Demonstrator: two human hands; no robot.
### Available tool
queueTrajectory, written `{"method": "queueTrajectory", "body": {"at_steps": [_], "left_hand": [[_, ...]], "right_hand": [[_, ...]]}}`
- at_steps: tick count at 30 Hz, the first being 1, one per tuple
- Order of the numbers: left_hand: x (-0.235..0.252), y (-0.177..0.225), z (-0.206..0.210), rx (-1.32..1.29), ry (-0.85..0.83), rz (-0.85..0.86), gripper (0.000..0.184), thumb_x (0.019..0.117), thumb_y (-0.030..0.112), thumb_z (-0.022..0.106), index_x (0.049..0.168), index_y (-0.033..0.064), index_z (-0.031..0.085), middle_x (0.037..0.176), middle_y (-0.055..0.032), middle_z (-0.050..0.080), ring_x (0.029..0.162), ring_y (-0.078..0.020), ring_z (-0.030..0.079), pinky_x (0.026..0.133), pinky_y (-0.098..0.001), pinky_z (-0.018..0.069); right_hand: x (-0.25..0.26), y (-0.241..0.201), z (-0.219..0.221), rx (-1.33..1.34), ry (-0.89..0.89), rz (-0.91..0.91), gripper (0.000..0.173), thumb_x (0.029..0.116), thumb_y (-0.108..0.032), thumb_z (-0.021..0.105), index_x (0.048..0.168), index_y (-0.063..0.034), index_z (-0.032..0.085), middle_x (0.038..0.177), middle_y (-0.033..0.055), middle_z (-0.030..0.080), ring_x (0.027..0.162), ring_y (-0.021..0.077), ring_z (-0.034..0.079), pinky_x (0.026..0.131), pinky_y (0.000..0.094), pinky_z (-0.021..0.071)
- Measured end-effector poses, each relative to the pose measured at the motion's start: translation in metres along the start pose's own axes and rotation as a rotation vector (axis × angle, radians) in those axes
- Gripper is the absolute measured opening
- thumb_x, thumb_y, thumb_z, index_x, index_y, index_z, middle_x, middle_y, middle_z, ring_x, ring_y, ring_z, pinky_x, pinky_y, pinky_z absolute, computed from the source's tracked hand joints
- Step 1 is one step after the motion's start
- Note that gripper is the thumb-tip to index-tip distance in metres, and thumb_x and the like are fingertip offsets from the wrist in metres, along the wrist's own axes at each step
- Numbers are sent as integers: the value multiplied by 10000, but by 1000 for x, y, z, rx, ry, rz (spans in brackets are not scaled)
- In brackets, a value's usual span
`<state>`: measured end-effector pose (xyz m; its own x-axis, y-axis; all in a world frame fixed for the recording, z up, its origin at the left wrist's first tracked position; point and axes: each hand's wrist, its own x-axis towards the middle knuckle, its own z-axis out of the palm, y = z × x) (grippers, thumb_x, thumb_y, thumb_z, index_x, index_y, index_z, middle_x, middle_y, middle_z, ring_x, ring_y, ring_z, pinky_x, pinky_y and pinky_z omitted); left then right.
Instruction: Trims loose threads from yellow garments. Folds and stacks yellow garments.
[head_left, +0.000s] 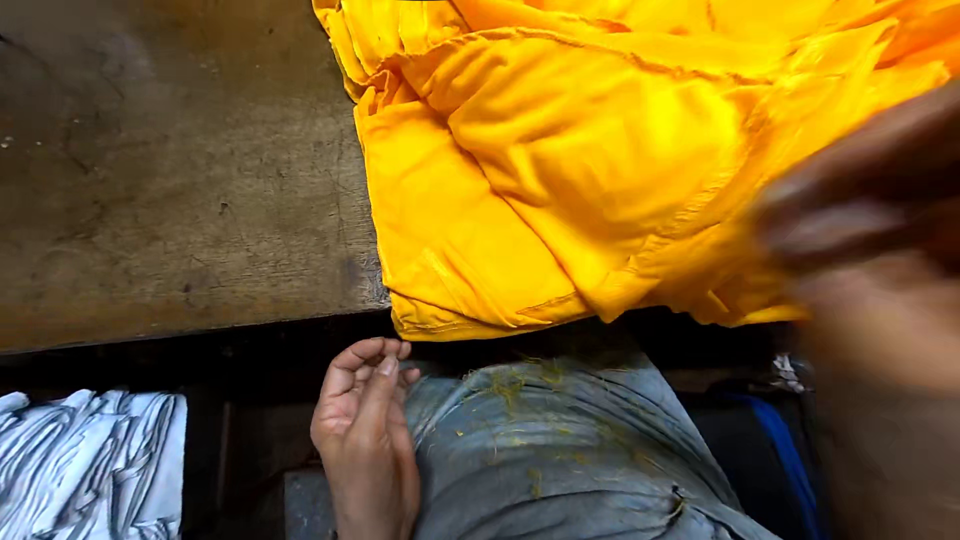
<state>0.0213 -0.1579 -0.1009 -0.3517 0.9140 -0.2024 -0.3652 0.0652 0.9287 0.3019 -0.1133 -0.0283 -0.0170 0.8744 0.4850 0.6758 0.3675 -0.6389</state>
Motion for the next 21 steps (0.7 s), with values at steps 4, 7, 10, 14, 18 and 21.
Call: {"method": "queueTrajectory", "body": {"at_steps": [4, 7, 10, 14, 18, 21], "left_hand": [[-6, 1, 11, 13, -172, 101, 139, 980, 39, 605, 1102, 47, 672, 985, -159, 704, 789, -220, 718, 690, -340, 630], [-6, 3, 14, 17, -247, 123, 151, 1009, 41, 582, 1143, 23, 651, 1051, -194, 715, 858, -264, 748, 724, -382, 650], [-3, 1, 12, -100, -187, -56, 254, 1076, 173, 447, 1154, 47, 654, 1048, -148, 708, 898, -228, 740, 791, -413, 643], [2, -3, 9, -218, -195, -205, 489, 1095, 438, 386, 1163, 59, 687, 1098, -162, 713, 983, -279, 728, 848, -498, 616], [3, -2, 11, -235, -152, -186, 401, 1090, 340, 455, 1148, 31, 705, 1111, -194, 712, 984, -312, 728, 843, -529, 615], [3, -2, 13, -204, -100, -162, 284, 1069, 183, 505, 1166, 0, 699, 1076, -205, 708, 910, -288, 738, 779, -477, 637]], "right_hand": [[-11, -18, 78, -119, -230, -247, 230, 905, -156, 591, 1062, -32, 705, 828, 46, 654, 666, 156, 612, 514, 326, 468], [-11, -13, 82, 10, -375, -287, 292, 933, -118, 519, 1120, -79, 739, 802, -2, 611, 663, 123, 574, 526, 302, 441], [-13, -10, 72, 331, -601, -379, 330, 939, -113, 522, 1144, -139, 778, 801, -67, 604, 694, 24, 548, 573, 206, 440], [-12, -7, 70, 333, -375, -183, 170, 908, -71, 606, 1011, -47, 738, 795, -50, 661, 651, -24, 564, 542, 136, 471], [-9, -9, 77, 128, -356, -251, 151, 893, -112, 641, 1009, -74, 729, 816, -37, 663, 688, 40, 599, 561, 224, 491], [-13, -12, 87, 12, -368, -316, 158, 890, -115, 617, 999, -71, 723, 786, -10, 634, 663, 105, 597, 525, 284, 460]]}}
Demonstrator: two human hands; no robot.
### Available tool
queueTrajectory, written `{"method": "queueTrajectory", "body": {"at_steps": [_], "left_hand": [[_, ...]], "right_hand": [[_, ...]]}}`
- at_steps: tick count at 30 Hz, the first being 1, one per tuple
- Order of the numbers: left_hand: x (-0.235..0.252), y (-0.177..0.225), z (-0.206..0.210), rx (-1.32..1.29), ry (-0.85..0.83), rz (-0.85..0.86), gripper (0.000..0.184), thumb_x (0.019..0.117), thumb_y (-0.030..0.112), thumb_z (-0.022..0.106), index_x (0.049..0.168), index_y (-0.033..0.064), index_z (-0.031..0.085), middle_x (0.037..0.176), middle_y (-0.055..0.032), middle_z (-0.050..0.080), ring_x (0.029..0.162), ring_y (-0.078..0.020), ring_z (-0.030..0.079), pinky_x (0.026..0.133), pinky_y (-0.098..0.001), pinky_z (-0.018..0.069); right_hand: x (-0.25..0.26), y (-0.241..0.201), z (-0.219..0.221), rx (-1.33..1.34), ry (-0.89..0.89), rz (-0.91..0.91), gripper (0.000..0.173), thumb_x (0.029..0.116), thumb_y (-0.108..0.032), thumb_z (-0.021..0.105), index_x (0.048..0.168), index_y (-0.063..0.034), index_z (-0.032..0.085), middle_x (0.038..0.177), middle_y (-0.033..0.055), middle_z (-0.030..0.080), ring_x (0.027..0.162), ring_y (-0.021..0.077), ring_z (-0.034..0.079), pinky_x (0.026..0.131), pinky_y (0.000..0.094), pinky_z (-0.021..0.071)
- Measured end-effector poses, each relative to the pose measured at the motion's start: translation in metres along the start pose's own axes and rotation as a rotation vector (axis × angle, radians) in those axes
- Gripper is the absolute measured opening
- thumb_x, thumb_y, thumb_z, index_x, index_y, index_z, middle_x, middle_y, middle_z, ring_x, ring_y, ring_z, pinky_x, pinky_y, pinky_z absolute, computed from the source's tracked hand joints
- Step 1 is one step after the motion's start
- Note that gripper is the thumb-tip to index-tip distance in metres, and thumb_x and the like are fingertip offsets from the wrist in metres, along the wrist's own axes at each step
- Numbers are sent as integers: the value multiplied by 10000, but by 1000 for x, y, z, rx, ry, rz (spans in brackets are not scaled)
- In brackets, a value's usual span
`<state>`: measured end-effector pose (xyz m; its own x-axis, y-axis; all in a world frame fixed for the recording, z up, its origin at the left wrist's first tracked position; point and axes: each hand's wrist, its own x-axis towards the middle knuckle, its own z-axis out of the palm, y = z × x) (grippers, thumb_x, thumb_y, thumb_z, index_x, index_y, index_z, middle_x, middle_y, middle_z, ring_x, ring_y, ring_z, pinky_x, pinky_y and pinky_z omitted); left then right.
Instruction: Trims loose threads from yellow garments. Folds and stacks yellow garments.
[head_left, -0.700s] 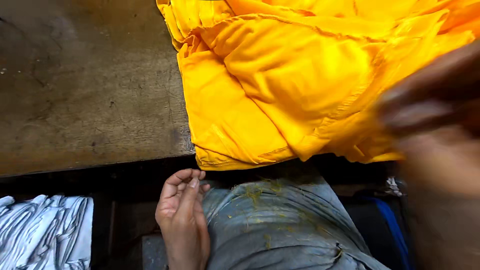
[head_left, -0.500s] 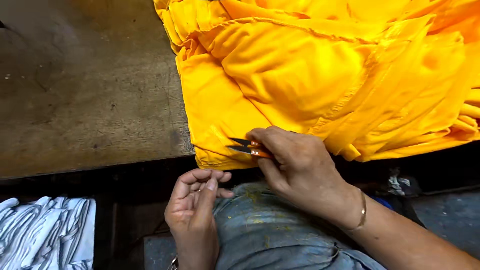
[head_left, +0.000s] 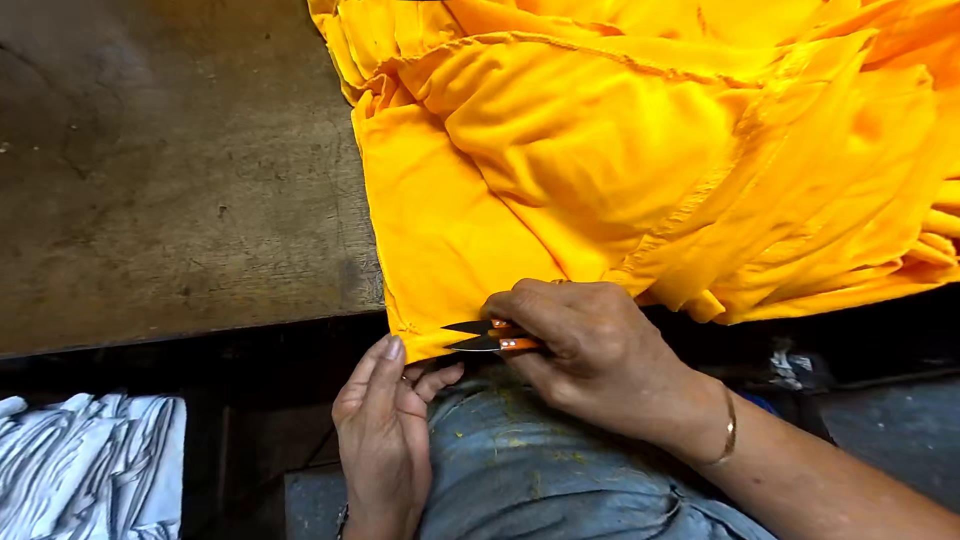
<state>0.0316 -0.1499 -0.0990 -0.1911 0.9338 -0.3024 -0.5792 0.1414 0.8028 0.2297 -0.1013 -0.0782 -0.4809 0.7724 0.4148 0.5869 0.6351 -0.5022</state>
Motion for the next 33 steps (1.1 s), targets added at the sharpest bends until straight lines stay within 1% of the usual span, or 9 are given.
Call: {"method": "queueTrajectory", "body": {"at_steps": [7, 12, 16, 19, 21, 23, 27, 31, 33], "left_hand": [[-3, 1, -2, 90, -3, 174, 141, 962, -5, 630, 1085, -24, 697, 1002, -204, 716, 857, -269, 748, 804, -426, 642], [-4, 8, 4, 237, -56, 352, 358, 849, -46, 755, 1173, 58, 646, 971, -129, 745, 877, -192, 747, 799, -342, 637], [-4, 8, 3, 238, -130, 404, 384, 856, -61, 748, 1196, 80, 638, 1001, -135, 726, 785, -206, 746, 633, -332, 654], [-4, 8, 0, 160, -143, 355, 266, 900, 11, 747, 1154, 74, 701, 995, -124, 720, 742, -174, 735, 579, -308, 641], [-6, 9, -3, 129, -165, 286, 208, 920, 62, 727, 1128, 63, 741, 1024, -103, 722, 808, -131, 711, 684, -276, 621], [-6, 9, -3, 115, -197, 210, 213, 929, 73, 714, 1135, 24, 739, 1027, -118, 713, 768, -109, 695, 645, -240, 603], [-2, 10, 2, 129, -224, 138, 356, 829, -43, 772, 1181, -3, 729, 1078, -166, 716, 889, -191, 738, 782, -323, 640], [-3, 11, -1, 115, -222, 142, 435, 791, 13, 833, 1212, 24, 725, 1130, -155, 705, 911, -193, 732, 774, -334, 642], [-3, 13, -4, 88, -239, 118, 503, 772, 52, 863, 1249, 35, 705, 1153, -170, 703, 960, -210, 730, 806, -352, 636]], "right_hand": [[7, -2, -4, 132, 0, -20, 379, 1072, -343, 476, 1076, -46, 712, 832, -19, 605, 714, 60, 567, 573, 229, 437], [23, -13, 2, 404, 75, 69, 249, 870, -231, 793, 1012, -35, 736, 818, -30, 674, 711, 5, 614, 585, 151, 511], [36, -16, 15, 522, 99, -32, 81, 863, -8, 671, 916, 6, 731, 778, 14, 659, 690, 34, 602, 579, 176, 492], [37, -20, 11, 591, 71, -141, 95, 877, 7, 621, 894, 21, 714, 766, 26, 640, 679, 38, 589, 576, 173, 490], [29, -22, 9, 542, 22, -244, 128, 917, -34, 598, 918, 9, 718, 757, 27, 621, 672, 59, 572, 571, 197, 468], [18, -24, 10, 441, -39, -329, 146, 929, -74, 586, 953, -18, 718, 764, 27, 621, 683, 94, 583, 577, 235, 464], [1, -29, 13, 357, -103, -398, 192, 1025, -89, 536, 922, -32, 688, 752, 34, 599, 672, 131, 589, 559, 263, 475], [-5, -25, 0, 226, -74, -243, 348, 1077, -326, 472, 1105, -52, 685, 812, 7, 598, 723, 101, 583, 600, 242, 482], [-7, -14, -6, 27, 13, -177, 409, 1073, -315, 432, 1197, -18, 685, 833, 34, 590, 711, 132, 558, 566, 263, 450]]}}
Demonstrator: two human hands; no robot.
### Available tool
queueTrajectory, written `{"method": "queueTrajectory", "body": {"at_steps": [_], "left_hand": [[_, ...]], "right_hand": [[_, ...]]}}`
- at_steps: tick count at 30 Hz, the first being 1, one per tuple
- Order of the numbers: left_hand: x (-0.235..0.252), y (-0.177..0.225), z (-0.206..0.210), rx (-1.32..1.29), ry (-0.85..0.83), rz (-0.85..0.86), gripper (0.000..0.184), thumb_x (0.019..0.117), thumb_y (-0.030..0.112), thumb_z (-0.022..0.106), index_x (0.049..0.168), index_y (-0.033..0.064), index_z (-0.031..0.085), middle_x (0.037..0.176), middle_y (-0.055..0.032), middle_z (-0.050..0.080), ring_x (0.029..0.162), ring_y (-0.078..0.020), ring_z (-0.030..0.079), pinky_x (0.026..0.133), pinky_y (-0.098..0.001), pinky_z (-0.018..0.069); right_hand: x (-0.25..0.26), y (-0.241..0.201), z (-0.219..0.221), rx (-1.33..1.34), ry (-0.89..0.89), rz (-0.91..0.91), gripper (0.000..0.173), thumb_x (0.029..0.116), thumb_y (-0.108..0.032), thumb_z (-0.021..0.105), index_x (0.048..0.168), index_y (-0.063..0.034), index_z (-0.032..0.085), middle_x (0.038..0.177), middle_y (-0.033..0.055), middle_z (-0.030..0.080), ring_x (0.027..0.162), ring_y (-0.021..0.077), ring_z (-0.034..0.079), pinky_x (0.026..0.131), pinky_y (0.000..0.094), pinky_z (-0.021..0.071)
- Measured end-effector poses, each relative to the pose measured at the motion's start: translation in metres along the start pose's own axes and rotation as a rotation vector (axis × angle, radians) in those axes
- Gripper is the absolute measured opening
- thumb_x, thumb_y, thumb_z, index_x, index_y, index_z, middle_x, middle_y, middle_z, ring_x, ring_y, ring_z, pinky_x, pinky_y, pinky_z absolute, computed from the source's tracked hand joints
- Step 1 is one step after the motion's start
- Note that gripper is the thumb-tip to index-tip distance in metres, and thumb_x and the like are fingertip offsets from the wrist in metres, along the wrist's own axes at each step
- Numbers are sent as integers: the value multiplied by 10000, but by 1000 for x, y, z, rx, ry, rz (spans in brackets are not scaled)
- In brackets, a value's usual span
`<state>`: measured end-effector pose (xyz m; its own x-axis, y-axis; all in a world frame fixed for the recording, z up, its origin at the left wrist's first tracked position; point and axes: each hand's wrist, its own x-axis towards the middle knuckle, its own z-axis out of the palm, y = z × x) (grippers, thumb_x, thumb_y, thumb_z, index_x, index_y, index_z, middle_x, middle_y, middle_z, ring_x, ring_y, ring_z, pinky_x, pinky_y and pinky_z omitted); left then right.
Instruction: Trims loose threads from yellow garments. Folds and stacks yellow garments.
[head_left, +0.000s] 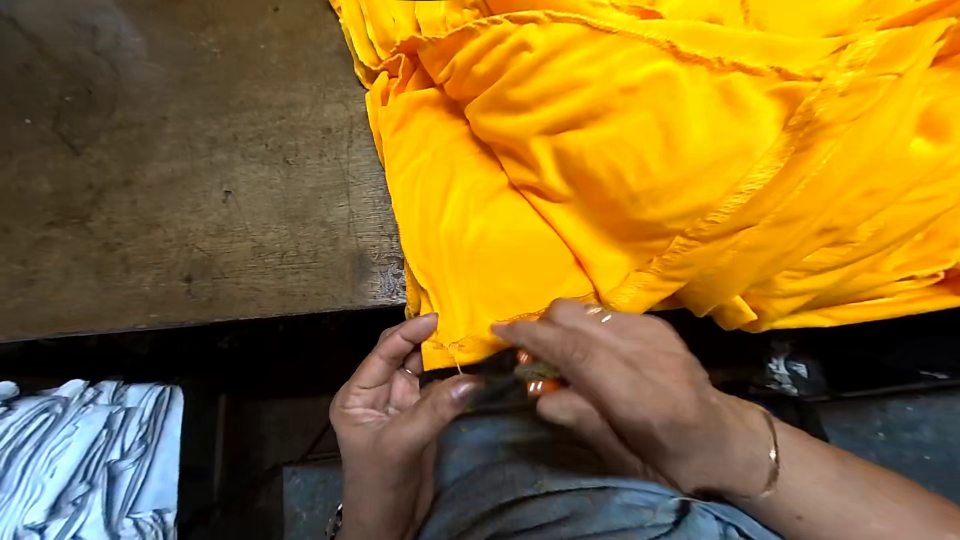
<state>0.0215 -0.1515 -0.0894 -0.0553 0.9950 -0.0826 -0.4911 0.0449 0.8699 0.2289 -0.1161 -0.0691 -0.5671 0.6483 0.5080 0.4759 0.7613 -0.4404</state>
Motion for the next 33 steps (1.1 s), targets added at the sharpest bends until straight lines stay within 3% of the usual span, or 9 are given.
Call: {"method": "queueTrajectory", "body": {"at_steps": [5, 12, 16, 18, 24, 26, 33], "left_hand": [[-3, 1, 1, -87, 5, -68, 595, 735, 29, 881, 1297, 33, 684, 1220, -210, 686, 1040, -227, 719, 828, -352, 629], [-7, 4, 4, -191, 9, -91, 612, 744, -5, 861, 1321, 12, 656, 1225, -233, 679, 1059, -240, 718, 859, -352, 621], [-9, 6, 2, -326, -18, -150, 593, 782, -42, 814, 1346, -1, 633, 1210, -249, 678, 1027, -239, 732, 799, -340, 637], [-9, 7, 0, -354, -40, -166, 586, 800, -36, 802, 1357, 0, 624, 1239, -246, 669, 1061, -235, 720, 825, -334, 628], [-10, 6, 2, -294, -10, -146, 614, 770, -30, 834, 1349, -3, 633, 1230, -240, 674, 1057, -234, 722, 829, -331, 630], [-10, 5, 2, -248, 0, -140, 622, 758, -9, 848, 1343, 4, 639, 1230, -240, 674, 1090, -241, 708, 873, -346, 616], [-12, 4, 3, -175, 25, -145, 693, 737, -2, 867, 1381, 15, 611, 1215, -250, 676, 1047, -258, 719, 851, -366, 622]], "right_hand": [[-10, 11, 2, -238, 51, 5, 369, 1056, -254, 504, 1211, 15, 704, 816, 68, 573, 689, 193, 532, 531, 305, 391], [-4, 7, 17, -226, 100, -37, 334, 1048, -248, 536, 1159, 11, 716, 793, 57, 565, 672, 182, 517, 530, 299, 380], [-3, 11, 13, -194, 81, -57, 330, 1051, -239, 531, 1154, 12, 718, 801, 58, 573, 668, 173, 518, 528, 291, 381], [-4, 14, 10, -182, 66, -63, 339, 1050, -239, 525, 1160, 16, 718, 801, 60, 576, 668, 176, 518, 529, 295, 380], [-3, 12, 14, -226, 90, -73, 328, 1051, -243, 526, 1129, 7, 724, 783, 53, 560, 655, 175, 505, 525, 294, 364], [0, 11, 17, -214, 102, -76, 311, 1049, -235, 540, 1105, 4, 731, 779, 56, 569, 655, 174, 510, 526, 293, 368], [5, 8, 20, -224, 59, -43, 275, 1033, -213, 525, 1012, -21, 721, 751, 38, 569, 646, 176, 530, 513, 302, 375]]}}
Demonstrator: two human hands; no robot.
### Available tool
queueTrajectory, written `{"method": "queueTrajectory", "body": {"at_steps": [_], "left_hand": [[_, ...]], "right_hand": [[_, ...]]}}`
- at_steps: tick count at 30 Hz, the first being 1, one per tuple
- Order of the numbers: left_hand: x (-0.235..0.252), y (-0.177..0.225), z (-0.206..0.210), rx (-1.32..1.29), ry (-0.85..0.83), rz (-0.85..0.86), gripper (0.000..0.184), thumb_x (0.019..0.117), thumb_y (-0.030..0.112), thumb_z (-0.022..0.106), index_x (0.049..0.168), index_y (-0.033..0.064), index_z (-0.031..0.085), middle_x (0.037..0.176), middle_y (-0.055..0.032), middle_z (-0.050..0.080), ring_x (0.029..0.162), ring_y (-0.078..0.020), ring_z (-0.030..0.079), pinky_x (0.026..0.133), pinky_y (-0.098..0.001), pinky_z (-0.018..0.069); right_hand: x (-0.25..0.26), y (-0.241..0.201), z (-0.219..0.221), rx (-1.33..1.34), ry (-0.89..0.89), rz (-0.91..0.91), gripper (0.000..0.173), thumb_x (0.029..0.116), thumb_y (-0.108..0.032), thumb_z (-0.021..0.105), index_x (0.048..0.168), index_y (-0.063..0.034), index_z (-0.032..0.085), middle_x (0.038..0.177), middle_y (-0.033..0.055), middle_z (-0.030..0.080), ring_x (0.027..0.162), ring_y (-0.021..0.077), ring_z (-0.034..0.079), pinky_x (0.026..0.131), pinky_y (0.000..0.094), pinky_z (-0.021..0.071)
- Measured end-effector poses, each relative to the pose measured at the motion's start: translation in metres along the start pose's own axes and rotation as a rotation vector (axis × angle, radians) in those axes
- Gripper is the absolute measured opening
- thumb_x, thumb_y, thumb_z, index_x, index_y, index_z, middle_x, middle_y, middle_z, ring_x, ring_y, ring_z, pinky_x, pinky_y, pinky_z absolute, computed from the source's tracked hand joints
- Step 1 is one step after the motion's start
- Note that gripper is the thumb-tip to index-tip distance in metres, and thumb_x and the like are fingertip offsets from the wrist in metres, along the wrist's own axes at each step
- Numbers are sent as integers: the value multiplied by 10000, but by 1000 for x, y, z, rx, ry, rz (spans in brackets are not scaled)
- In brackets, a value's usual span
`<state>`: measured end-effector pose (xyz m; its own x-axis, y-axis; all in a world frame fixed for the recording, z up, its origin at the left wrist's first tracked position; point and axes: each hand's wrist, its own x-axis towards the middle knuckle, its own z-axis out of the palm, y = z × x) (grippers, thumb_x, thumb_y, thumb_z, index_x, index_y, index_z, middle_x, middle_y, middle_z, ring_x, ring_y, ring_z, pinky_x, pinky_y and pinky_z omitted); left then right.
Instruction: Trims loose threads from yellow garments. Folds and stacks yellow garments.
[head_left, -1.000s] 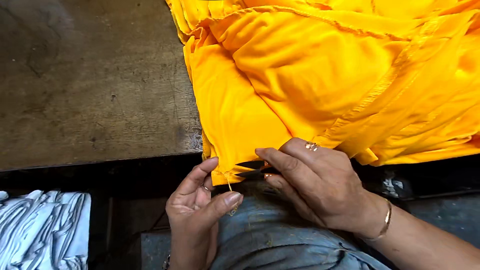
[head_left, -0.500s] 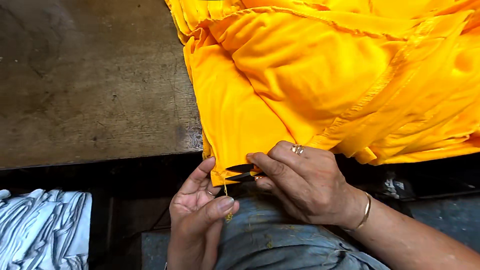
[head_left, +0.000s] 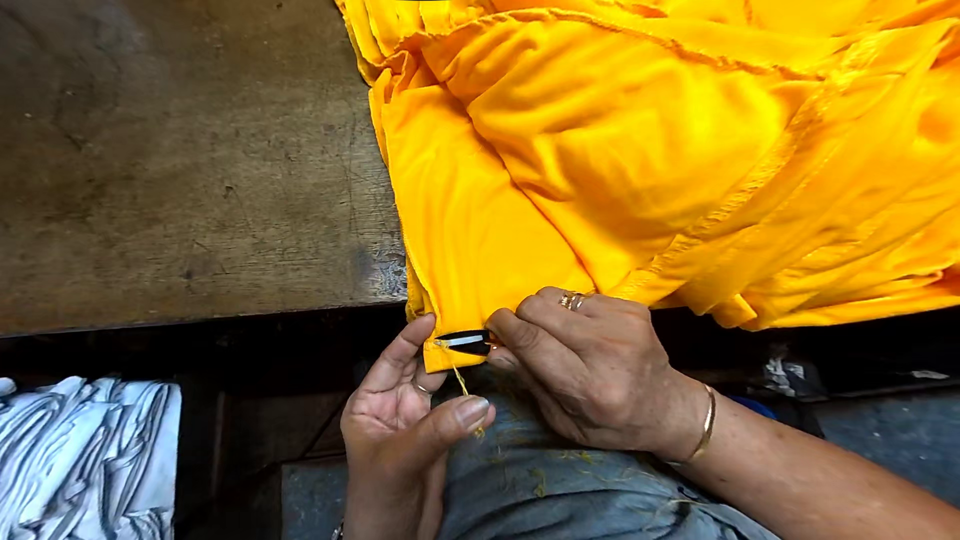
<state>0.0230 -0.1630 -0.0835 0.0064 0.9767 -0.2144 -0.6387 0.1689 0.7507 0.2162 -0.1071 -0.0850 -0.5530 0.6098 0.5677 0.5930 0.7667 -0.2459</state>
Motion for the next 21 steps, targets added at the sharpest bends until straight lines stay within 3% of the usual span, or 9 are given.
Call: {"method": "queueTrajectory", "body": {"at_steps": [7, 15, 19, 21], "left_hand": [[-1, 1, 1, -25, -18, -28, 730, 741, -7, 863, 1413, 3, 578, 1213, -256, 677, 1019, -253, 728, 822, -348, 628], [-5, -3, 5, -4, -13, -29, 745, 746, 2, 862, 1430, 4, 566, 1270, -277, 650, 1086, -286, 706, 856, -368, 617], [-10, 0, 7, 19, -10, 14, 768, 746, -26, 848, 1453, 22, 553, 1294, -268, 641, 1092, -279, 710, 816, -353, 634], [-14, 1, 9, 14, -29, 32, 762, 757, -37, 838, 1459, 19, 547, 1293, -258, 643, 986, -247, 733, 742, -327, 641]], "right_hand": [[-2, 2, 5, 29, 35, 12, 279, 1037, -210, 516, 995, -18, 714, 750, 47, 579, 649, 174, 547, 517, 297, 393], [-2, 5, 4, 33, 39, 1, 269, 1028, -193, 521, 952, -23, 716, 737, 49, 582, 640, 184, 552, 508, 308, 387], [-1, 14, -4, 356, 80, 138, 316, 1078, -180, 459, 1000, 15, 695, 804, 45, 616, 701, 103, 579, 585, 241, 461], [-1, 18, -11, 489, 44, 173, 353, 1053, -318, 533, 1077, 5, 673, 880, 8, 630, 778, 30, 583, 651, 177, 490]]}}
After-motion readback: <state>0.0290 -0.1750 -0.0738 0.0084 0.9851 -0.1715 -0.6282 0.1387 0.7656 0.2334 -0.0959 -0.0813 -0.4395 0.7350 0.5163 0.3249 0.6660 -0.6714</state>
